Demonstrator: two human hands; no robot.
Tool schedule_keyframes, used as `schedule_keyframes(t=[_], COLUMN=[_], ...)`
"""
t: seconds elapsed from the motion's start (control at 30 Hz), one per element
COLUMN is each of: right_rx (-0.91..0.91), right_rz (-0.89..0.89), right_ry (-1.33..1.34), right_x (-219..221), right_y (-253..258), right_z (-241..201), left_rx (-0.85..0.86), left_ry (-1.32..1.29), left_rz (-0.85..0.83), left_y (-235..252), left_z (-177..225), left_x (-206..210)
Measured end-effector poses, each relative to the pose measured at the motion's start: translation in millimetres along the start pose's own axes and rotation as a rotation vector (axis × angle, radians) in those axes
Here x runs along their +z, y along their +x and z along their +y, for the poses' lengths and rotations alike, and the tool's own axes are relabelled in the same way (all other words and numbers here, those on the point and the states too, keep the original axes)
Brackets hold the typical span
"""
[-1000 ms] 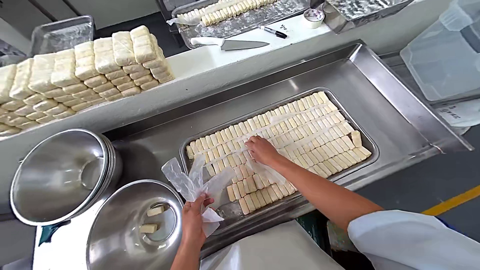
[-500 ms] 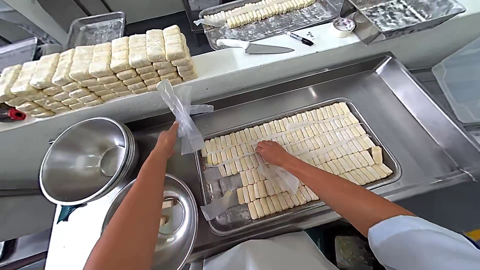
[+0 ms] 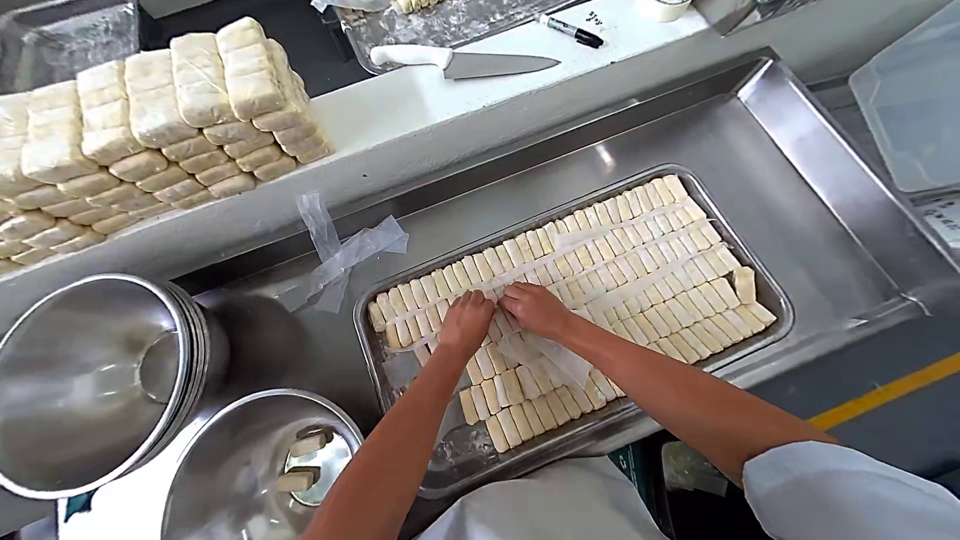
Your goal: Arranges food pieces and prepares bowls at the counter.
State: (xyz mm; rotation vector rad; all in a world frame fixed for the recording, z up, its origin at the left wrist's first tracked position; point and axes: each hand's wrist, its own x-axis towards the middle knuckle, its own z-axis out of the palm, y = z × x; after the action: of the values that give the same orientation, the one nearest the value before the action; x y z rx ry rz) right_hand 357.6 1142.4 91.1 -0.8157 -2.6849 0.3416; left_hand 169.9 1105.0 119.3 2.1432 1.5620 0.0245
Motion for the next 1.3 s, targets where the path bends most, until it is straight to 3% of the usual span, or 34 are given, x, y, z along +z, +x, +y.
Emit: schedule_keyframes(t=[0.1,0.2,0.27,0.4,0.47,0.53,0.6,0.73,0.83,0.97,1.1,1.2,1.3], right_rx=[-0.053,-0.045,0.017,0.044,0.037,0.067,0.185,0.468,0.459,0.435,0.421,0.384,0.338], right_rz=[0.056,0.142,0.209,0.472,0.53,0.506,0.436,0.044,-0.185,-0.28,-0.363,-0.4,-0.407], right_ry=[-0.005,0.023,0.045,0.021,0.109,0.247,0.321,0.276,0.237,0.171,0.132,0.139,0.128], right_x=[-5,-35,-80,-192,-228,-246,-239,-162,-98,-60,-50,-45,-35], right_y=[-1,3,8,50,74,91,95,73,58,56,69,76,82], right_z=[-2,-8,-16,-45,-56,-51,-34,15,38,40,33,25,15], left_rx=[0.14,0.295,0.353,0.444,0.436,0.365,0.211,-0.302,-0.497,-0.424,-0.231,-0.223,-0.228], left_ry=[0.043,0.03,-0.031,-0.058,0.013,0.117,0.201,0.199,0.132,0.113,-0.02,-0.01,0.088], left_rz=[0.041,0.282,0.381,0.51,0.519,0.53,0.487,0.188,0.121,0.133,-0.098,-0.222,-0.221], left_y=[-3,-9,-14,-27,-38,-44,-44,-41,-43,-23,7,20,26], left_z=[-5,-1,18,56,60,42,-3,-117,-150,-98,-44,-27,-27], left_x=[-1,-19,-60,-192,-249,-285,-296,-258,-217,-187,-129,-85,-60])
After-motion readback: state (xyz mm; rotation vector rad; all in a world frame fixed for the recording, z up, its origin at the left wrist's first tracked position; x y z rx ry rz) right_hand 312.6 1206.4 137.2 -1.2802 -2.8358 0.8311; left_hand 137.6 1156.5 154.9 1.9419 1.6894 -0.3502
